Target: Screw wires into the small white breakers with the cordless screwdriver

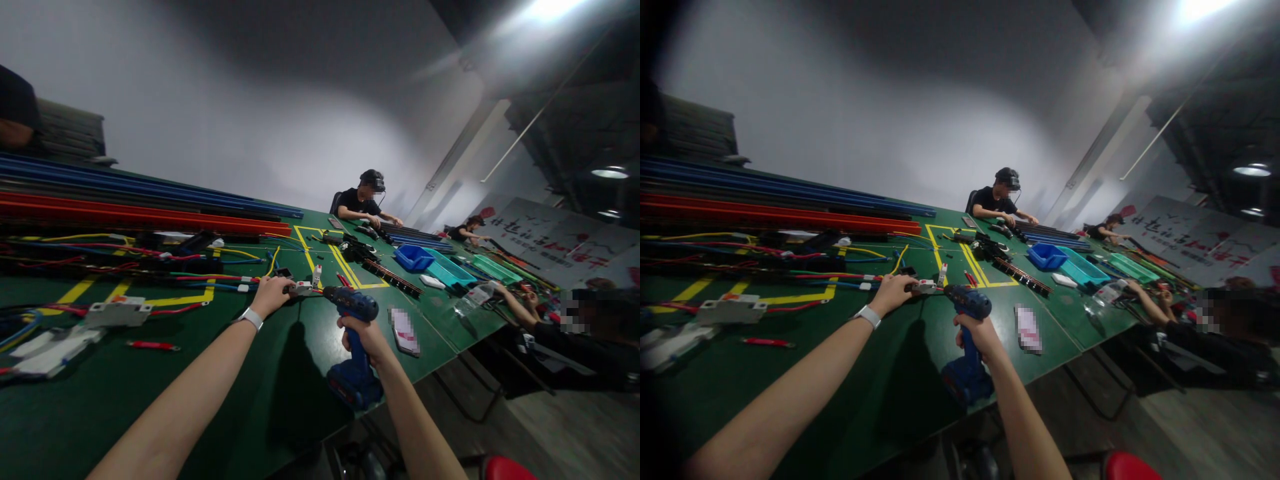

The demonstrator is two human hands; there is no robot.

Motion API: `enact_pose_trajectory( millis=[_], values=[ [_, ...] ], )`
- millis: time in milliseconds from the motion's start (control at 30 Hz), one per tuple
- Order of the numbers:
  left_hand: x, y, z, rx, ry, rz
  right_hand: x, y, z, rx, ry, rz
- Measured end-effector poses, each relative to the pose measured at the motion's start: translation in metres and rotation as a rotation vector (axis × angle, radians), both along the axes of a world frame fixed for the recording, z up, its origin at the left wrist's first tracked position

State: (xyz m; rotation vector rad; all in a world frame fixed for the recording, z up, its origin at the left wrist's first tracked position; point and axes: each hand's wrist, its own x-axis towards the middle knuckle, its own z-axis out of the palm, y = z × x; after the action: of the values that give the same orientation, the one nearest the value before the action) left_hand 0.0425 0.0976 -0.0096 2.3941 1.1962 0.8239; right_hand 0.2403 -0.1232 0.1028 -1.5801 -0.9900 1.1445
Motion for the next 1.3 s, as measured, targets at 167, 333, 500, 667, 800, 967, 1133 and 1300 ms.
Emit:
enact_pose_trajectory(
  millis=[167,333,500,667,800,967,1133,1300],
  values=[
    [0.001,0.000,0.001,-0.023,0.000,0.013,-0.003,0.000,0.001,0.013,-0.020,-0.006],
    [0.002,-0.001,0.002,-0.017,-0.007,0.019,-0.002,-0.001,0.002,0.032,-0.019,0.016],
    [0.002,-0.003,0.002,-0.014,-0.009,0.031,-0.005,0.000,0.003,-0.016,-0.031,0.020],
    [0.002,-0.005,0.003,0.006,0.000,0.031,-0.010,-0.002,0.001,-0.039,-0.047,0.028],
    [0.002,-0.006,0.003,0.029,0.009,0.039,-0.015,-0.004,0.001,0.002,-0.062,0.005],
    [0.002,-0.007,0.005,0.016,0.005,0.032,-0.022,-0.006,0.006,0.028,-0.026,-0.023],
    [0.002,-0.006,0.004,0.024,0.000,0.030,-0.020,-0.005,0.007,-0.001,-0.021,0.001],
    [0.003,-0.005,0.002,0.032,0.002,0.033,-0.016,-0.003,0.005,-0.016,-0.006,0.020]
  ],
)
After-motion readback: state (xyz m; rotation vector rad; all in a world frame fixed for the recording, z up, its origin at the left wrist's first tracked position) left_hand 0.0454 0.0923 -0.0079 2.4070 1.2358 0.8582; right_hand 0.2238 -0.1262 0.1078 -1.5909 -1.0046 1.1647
